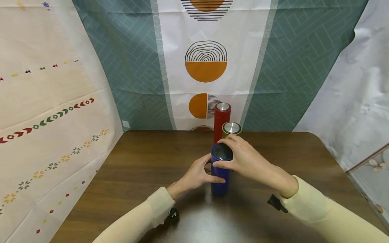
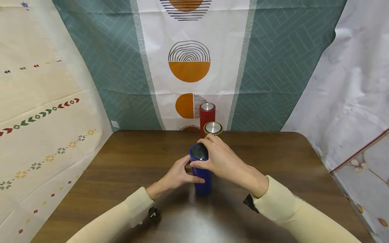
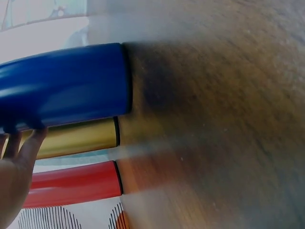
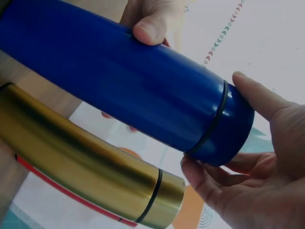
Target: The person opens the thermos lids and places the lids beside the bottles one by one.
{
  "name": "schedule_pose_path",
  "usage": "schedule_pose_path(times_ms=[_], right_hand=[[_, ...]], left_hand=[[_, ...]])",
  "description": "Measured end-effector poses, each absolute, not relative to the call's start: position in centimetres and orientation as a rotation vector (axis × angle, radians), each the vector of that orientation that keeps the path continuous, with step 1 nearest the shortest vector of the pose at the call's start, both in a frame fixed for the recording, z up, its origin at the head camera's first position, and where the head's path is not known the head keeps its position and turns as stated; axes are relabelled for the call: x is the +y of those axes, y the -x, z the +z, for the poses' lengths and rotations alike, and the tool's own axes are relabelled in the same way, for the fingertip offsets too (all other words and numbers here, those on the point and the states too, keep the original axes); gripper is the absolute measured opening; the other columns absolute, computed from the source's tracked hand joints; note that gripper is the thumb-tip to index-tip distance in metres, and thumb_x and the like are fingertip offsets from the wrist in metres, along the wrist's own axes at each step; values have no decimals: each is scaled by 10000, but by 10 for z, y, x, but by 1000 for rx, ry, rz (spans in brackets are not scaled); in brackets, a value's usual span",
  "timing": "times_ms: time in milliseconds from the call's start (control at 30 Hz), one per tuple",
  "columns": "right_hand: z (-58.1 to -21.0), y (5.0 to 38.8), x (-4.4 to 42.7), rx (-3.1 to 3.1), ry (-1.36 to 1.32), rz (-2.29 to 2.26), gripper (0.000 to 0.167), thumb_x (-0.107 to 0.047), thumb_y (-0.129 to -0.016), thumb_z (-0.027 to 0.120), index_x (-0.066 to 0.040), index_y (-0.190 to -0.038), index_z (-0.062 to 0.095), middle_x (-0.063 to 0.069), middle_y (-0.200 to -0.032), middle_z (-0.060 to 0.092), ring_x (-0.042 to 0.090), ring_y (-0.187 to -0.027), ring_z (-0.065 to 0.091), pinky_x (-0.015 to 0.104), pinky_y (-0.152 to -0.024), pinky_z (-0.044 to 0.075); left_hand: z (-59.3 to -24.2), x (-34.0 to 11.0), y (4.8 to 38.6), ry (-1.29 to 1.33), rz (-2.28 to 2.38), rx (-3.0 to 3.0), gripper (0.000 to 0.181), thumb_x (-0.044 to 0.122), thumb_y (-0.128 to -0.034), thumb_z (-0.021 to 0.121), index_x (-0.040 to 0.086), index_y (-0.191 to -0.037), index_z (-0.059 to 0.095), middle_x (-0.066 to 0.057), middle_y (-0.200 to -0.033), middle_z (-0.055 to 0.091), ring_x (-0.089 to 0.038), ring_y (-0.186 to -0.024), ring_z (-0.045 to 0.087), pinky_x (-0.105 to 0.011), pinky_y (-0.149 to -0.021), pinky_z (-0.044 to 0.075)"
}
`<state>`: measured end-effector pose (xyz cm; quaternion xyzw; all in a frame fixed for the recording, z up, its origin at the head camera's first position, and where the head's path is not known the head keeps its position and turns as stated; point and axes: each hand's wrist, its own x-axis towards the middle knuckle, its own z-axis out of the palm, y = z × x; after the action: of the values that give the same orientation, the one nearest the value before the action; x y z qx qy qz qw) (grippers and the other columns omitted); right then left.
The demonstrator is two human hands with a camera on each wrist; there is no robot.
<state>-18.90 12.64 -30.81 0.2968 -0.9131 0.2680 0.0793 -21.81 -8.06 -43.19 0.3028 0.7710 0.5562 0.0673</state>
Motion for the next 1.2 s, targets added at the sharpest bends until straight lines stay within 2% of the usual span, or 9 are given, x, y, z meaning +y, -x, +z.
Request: schedule_pose_path(times_ms=[133,333,467,633,867,1000,1100,1200], right_hand=[[-307,192,128,-2732,-916,864,561,-369,-826,893,-49,-1239,691,117,-1210,624,334,-1068,612,529,-928,547],[-307,196,129,-2708,-984,924,536,-329,-796,919,-74,-1217,708,44,-1104,620,218,-942,600,393,-811,552],[-308,200,130,-2669,-1051,940,539,-306,-774,935,-71,-1204,709,3,-1067,610,160,-911,588,332,-786,542],[-306,206,135,-2676,-1151,954,522,-305,-788,925,-77,-1204,708,-6,-1086,614,152,-929,586,302,-771,539],[-298,216,146,-2737,-1333,986,541,-283,-830,890,-120,-1299,676,-17,-1185,616,165,-1022,599,362,-874,545],[-296,217,146,-2785,-1340,961,588,-307,-853,870,-113,-1357,637,-5,-1230,606,184,-1059,598,390,-906,546],[-298,211,145,-2804,-1254,946,712,-332,-858,868,-88,-1453,565,51,-1322,592,238,-1143,603,451,-968,540],[-302,203,141,-2782,-1113,960,856,-367,-834,887,-50,-1522,488,156,-1438,541,350,-1259,580,555,-1046,500]], left_hand=[[-431,-82,220,-911,1648,2308,759,271,-847,891,249,-1506,517,108,-1444,603,-111,-1306,594,-396,-1076,507],[-430,-84,221,-861,1586,2329,708,286,-850,888,216,-1476,567,115,-1387,654,-96,-1265,624,-414,-1093,494],[-429,-86,222,-864,1568,2353,700,302,-843,893,196,-1462,583,110,-1366,669,-103,-1249,637,-399,-1072,511],[-430,-84,225,-882,1579,2345,697,303,-832,903,181,-1447,600,106,-1342,685,-93,-1221,652,-357,-1040,531],[-432,-82,226,-894,1618,2322,672,248,-808,923,179,-1409,631,108,-1285,714,-85,-1174,678,-319,-1021,537],[-434,-81,225,-896,1644,2316,670,250,-811,921,196,-1411,628,116,-1295,709,-85,-1184,674,-357,-1038,532],[-435,-81,224,-904,1658,2317,675,249,-821,914,198,-1425,617,109,-1323,698,-86,-1205,663,-402,-1057,522],[-435,-81,224,-915,1669,2318,682,240,-833,905,196,-1444,603,95,-1352,685,-88,-1221,655,-415,-1065,516]])
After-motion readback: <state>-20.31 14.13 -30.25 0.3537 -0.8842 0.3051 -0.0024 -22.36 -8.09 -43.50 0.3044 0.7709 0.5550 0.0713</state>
